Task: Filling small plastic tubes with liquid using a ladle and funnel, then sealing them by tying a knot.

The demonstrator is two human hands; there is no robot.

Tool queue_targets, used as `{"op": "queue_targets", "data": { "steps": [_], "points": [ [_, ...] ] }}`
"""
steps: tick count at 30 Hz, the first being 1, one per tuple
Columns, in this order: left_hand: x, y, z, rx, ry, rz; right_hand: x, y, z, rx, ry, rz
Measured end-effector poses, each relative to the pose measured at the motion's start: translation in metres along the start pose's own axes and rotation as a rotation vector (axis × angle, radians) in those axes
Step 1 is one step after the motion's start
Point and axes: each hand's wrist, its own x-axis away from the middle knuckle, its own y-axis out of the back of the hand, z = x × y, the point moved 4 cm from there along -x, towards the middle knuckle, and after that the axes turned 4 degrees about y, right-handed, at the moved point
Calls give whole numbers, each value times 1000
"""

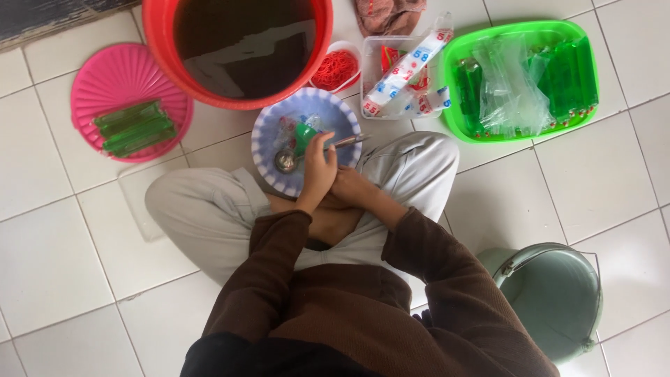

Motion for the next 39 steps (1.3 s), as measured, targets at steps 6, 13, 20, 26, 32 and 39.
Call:
{"op": "queue_targets", "data": {
  "steps": [6, 13, 20, 26, 32, 39],
  "points": [
    [-60, -78, -18, 52, -103, 67, 65, 3, -101, 92, -473, 80],
    [-113, -201, 19, -12, -73, 256, 119, 24, -241, 166, -1034, -215],
    [-124, -258, 39, -58, 30, 454, 142, -17, -268, 182, -1264, 47],
    [-121, -223, 15, -28, 229, 503, 141, -21, -267, -23, -1185, -47],
    [-112, -140, -36, 107, 156, 338, 81, 43, -217, 65, -1122, -233],
    [-63, 22, -100, 129, -384, 184, -17, 94, -101, -542, -1070, -436]
  ]
}}
